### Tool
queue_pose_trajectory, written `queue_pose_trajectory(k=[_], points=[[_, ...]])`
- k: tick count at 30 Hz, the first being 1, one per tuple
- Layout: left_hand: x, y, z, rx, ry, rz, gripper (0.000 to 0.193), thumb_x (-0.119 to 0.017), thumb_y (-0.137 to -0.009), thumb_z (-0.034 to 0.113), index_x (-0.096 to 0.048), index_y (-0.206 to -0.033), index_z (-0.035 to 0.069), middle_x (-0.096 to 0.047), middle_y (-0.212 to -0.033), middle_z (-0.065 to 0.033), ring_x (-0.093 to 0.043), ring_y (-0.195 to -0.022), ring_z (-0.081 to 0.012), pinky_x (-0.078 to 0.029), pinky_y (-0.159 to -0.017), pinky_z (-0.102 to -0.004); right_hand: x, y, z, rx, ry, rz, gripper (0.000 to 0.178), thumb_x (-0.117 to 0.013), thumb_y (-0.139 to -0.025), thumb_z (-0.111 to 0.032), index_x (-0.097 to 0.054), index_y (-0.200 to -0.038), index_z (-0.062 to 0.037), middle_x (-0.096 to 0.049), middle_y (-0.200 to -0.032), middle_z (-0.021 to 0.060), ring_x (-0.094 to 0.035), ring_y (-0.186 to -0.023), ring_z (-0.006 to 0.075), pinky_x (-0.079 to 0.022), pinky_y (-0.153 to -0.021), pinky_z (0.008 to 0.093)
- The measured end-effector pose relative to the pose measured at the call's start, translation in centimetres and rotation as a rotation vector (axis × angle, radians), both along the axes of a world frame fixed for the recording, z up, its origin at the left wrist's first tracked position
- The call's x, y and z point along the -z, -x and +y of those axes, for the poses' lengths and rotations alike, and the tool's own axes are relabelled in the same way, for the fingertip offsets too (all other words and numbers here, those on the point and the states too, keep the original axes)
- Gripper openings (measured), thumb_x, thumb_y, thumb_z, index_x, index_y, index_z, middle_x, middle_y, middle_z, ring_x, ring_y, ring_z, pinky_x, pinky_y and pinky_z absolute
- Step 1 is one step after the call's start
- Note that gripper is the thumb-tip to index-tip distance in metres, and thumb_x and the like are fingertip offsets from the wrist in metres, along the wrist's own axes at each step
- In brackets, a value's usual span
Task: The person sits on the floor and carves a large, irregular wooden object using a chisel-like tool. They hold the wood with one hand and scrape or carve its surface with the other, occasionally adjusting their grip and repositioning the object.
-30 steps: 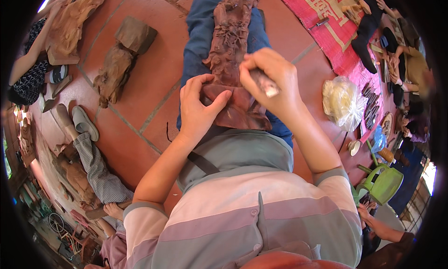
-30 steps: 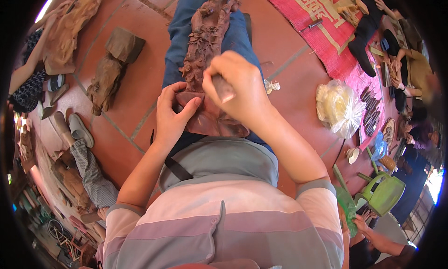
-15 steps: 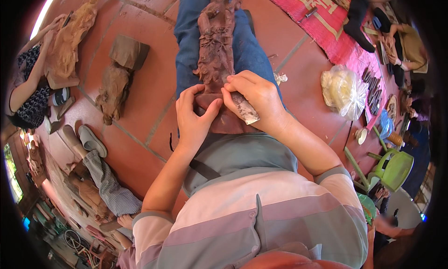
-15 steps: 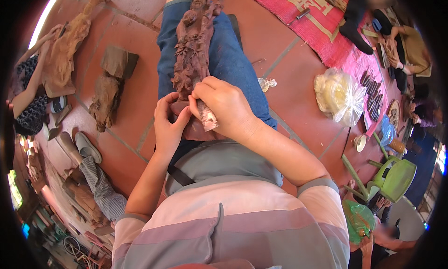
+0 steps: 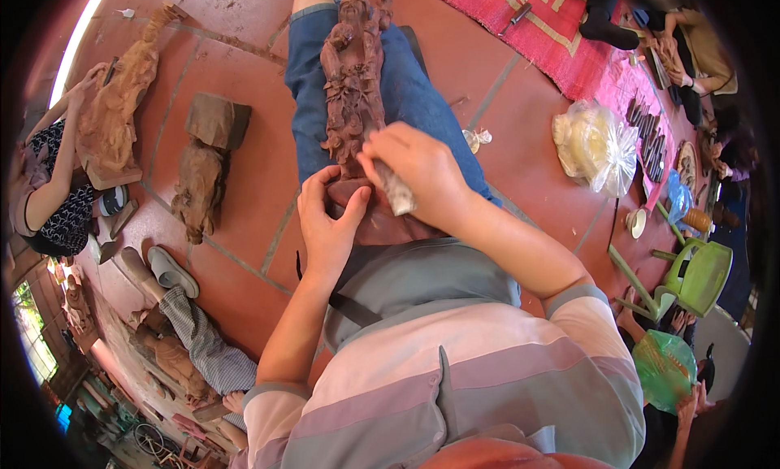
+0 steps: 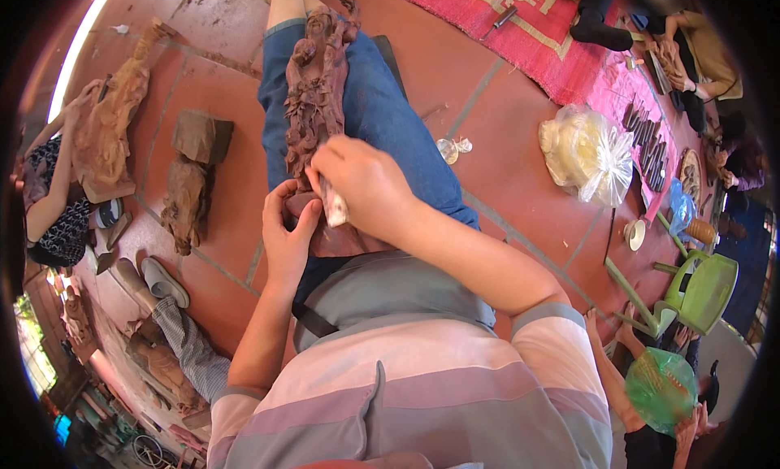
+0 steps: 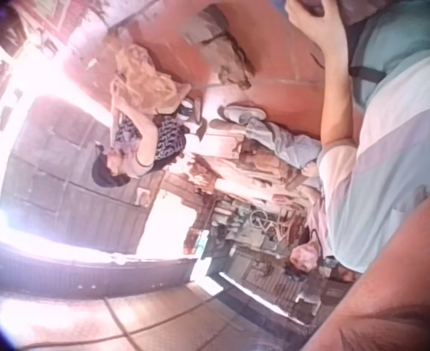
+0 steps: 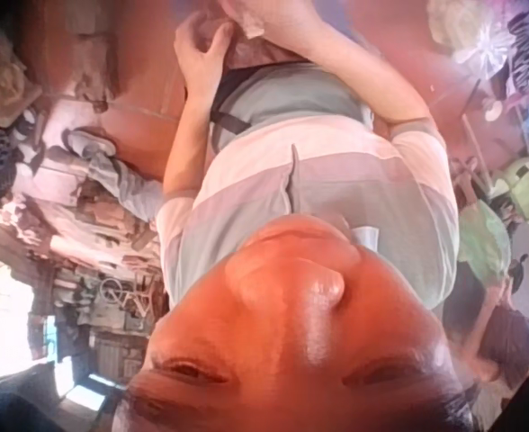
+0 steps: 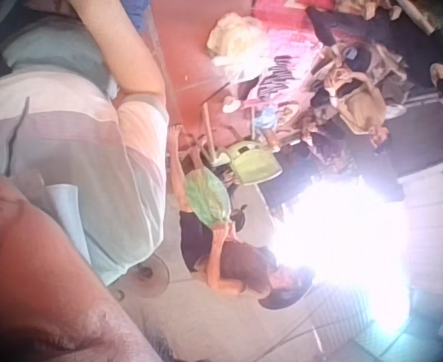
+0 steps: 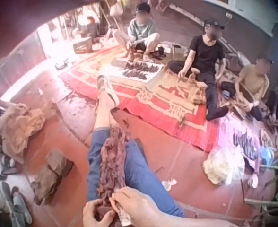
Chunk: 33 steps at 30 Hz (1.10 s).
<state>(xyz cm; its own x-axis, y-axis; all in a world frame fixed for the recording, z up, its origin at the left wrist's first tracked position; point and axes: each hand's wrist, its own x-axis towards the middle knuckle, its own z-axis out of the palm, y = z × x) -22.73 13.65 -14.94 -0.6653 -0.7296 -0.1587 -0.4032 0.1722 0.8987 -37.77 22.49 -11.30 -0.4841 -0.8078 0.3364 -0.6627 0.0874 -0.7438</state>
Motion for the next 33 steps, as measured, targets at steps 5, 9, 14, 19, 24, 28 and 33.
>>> queue_pose_trajectory(k=[5, 9, 14, 19, 24, 28, 33], points=[[-0.3, 0.1, 0.1, -0.002, 0.035, -0.005, 0.046, -0.074, -0.075, 0.025, -0.056, -0.111, 0.004, -0.055, -0.111, -0.0087, -0.048, -0.104, -0.0250, -0.038, -0.091, -0.0353, -1.2, -0.2, 0.7, -0.038, -0.033, -0.023, 0.007, -0.064, -0.076, -0.007, -0.058, -0.079, -0.0054, -0.056, -0.081, 0.0086, -0.059, -0.077, 0.0286, -0.050, -0.063, 0.0376], [-0.3, 0.0, 0.1, -0.009, 0.025, 0.004, 0.046, -0.074, -0.074, 0.026, -0.056, -0.111, 0.005, -0.056, -0.110, -0.0081, -0.047, -0.104, -0.0249, -0.038, -0.091, -0.0352, -0.3, 0.1, -0.2, 0.018, -0.029, 0.053, 0.011, -0.064, -0.081, -0.012, -0.061, -0.086, -0.0027, -0.061, -0.090, 0.0119, -0.061, -0.085, 0.0303, -0.051, -0.069, 0.0379], [-0.8, 0.0, 0.2, -0.014, 0.070, -0.017, 0.047, -0.075, -0.072, 0.026, -0.057, -0.111, 0.004, -0.056, -0.109, -0.0074, -0.048, -0.103, -0.0252, -0.039, -0.090, -0.0350, -0.8, 0.4, -0.1, -0.066, -0.119, 0.181, 0.019, -0.065, -0.081, -0.016, -0.063, -0.094, -0.0015, -0.063, -0.098, 0.0146, -0.062, -0.093, 0.0313, -0.052, -0.075, 0.0378], [-1.1, 0.3, 0.2, -0.027, 0.066, 0.008, 0.046, -0.075, -0.071, 0.024, -0.058, -0.109, 0.005, -0.057, -0.108, -0.0078, -0.048, -0.101, -0.0261, -0.039, -0.088, -0.0350, -1.4, 0.6, -0.2, -0.089, -0.166, 0.130, 0.019, -0.064, -0.081, -0.015, -0.063, -0.094, -0.0008, -0.063, -0.095, 0.0152, -0.062, -0.091, 0.0309, -0.052, -0.074, 0.0376], [-0.7, 0.0, 0.1, -0.007, 0.114, 0.006, 0.045, -0.076, -0.070, 0.024, -0.059, -0.107, 0.005, -0.057, -0.106, -0.0085, -0.049, -0.099, -0.0267, -0.039, -0.087, -0.0349, -1.9, -1.0, 1.0, -0.160, -0.161, 0.175, 0.020, -0.064, -0.080, -0.010, -0.063, -0.097, -0.0001, -0.062, -0.096, 0.0145, -0.061, -0.088, 0.0318, -0.052, -0.073, 0.0367], [-0.7, 0.0, 0.0, -0.021, 0.099, 0.026, 0.046, -0.076, -0.069, 0.024, -0.058, -0.107, 0.005, -0.057, -0.106, -0.0083, -0.049, -0.100, -0.0268, -0.039, -0.088, -0.0350, -2.7, -0.7, 1.3, -0.158, -0.205, 0.075, 0.029, -0.062, -0.074, -0.001, -0.061, -0.103, 0.0007, -0.060, -0.103, 0.0168, -0.061, -0.094, 0.0333, -0.052, -0.077, 0.0372], [-0.5, -0.4, -0.4, -0.007, 0.096, 0.012, 0.046, -0.076, -0.070, 0.024, -0.058, -0.108, 0.005, -0.057, -0.107, -0.0082, -0.049, -0.101, -0.0270, -0.039, -0.088, -0.0354, -1.9, -0.9, 0.2, -0.100, -0.248, 0.117, 0.044, -0.062, -0.068, 0.003, -0.057, -0.111, 0.0008, -0.059, -0.110, 0.0185, -0.058, -0.104, 0.0345, -0.051, -0.082, 0.0375]])
